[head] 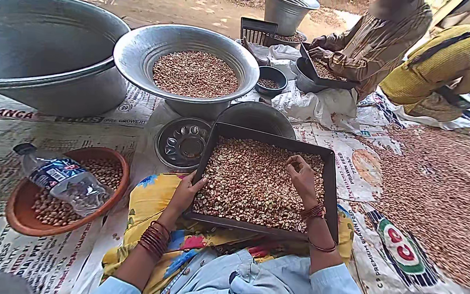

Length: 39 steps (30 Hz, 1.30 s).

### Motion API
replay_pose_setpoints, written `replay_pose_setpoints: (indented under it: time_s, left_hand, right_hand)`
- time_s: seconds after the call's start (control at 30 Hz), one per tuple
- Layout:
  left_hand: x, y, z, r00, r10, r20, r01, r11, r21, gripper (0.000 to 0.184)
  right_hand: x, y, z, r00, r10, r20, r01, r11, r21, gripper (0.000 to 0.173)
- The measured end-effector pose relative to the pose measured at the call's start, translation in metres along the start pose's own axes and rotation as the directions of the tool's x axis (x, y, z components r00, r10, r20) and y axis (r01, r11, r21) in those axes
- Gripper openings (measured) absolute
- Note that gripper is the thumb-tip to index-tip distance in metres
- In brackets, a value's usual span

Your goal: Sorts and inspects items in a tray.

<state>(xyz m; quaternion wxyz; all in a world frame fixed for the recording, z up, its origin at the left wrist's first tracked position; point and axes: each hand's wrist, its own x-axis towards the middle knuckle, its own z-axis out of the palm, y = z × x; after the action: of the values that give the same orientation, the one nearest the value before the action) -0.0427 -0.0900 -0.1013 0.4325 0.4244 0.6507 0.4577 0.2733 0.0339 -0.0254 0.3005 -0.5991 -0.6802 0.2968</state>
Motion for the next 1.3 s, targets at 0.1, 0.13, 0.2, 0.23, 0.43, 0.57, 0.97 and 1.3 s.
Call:
replay_pose_setpoints:
  time_s: [0.1, 0.13, 0.2, 0.23, 0.43, 0.57, 0.97, 1.3]
  left_hand:
    - [0.0, 0.0, 0.0, 1.0, -0.005, 0.007, 0.005, 1.0, 0.005, 0.031]
    - [0.0, -0.001, -0.001, 1.0, -0.005, 0.01, 0.005, 1.0, 0.005, 0.032]
    - [0.0, -0.002, 0.0, 1.0, -0.011, 0.009, 0.011, 1.0, 0.007, 0.032]
    - [-0.001, -0.002, 0.0, 1.0, -0.014, 0.007, 0.014, 1.0, 0.008, 0.033]
    - [0.0, -0.002, -0.001, 1.0, 0.003, 0.017, -0.003, 1.0, 0.009, 0.034]
    - [0.001, -0.001, -0.001, 1.0, -0.005, 0.02, 0.004, 1.0, 0.007, 0.033]
    - [0.001, -0.006, -0.001, 1.0, 0.004, 0.001, -0.004, 0.999, 0.032, 0.034]
    - [0.002, -0.013, 0.0, 0.999, 0.04, -0.026, -0.038, 0.997, 0.061, 0.034]
  right_hand:
    - [0.004, -0.009, 0.012, 0.994, -0.031, 0.109, 0.06, 0.961, -0.272, 0.022]
    - [0.006, -0.012, 0.018, 0.989, -0.015, 0.144, 0.063, 0.941, -0.331, 0.023]
    - [0.011, -0.014, 0.03, 0.98, 0.032, 0.197, 0.052, 0.912, -0.408, 0.026]
    - [0.013, -0.013, 0.034, 0.976, 0.041, 0.212, 0.053, 0.905, -0.422, 0.027]
    - [0.018, 0.002, 0.027, 0.995, 0.004, 0.097, -0.024, 0.978, 0.206, 0.009]
    - [0.022, -0.01, 0.028, 0.985, 0.035, 0.17, -0.059, 0.988, 0.139, 0.019]
    - [0.008, -0.043, 0.049, 0.939, 0.019, 0.344, 0.114, 0.925, -0.363, 0.03]
    - [-0.063, -0.053, -0.04, 0.904, 0.277, 0.325, -0.088, 0.865, -0.493, 0.036]
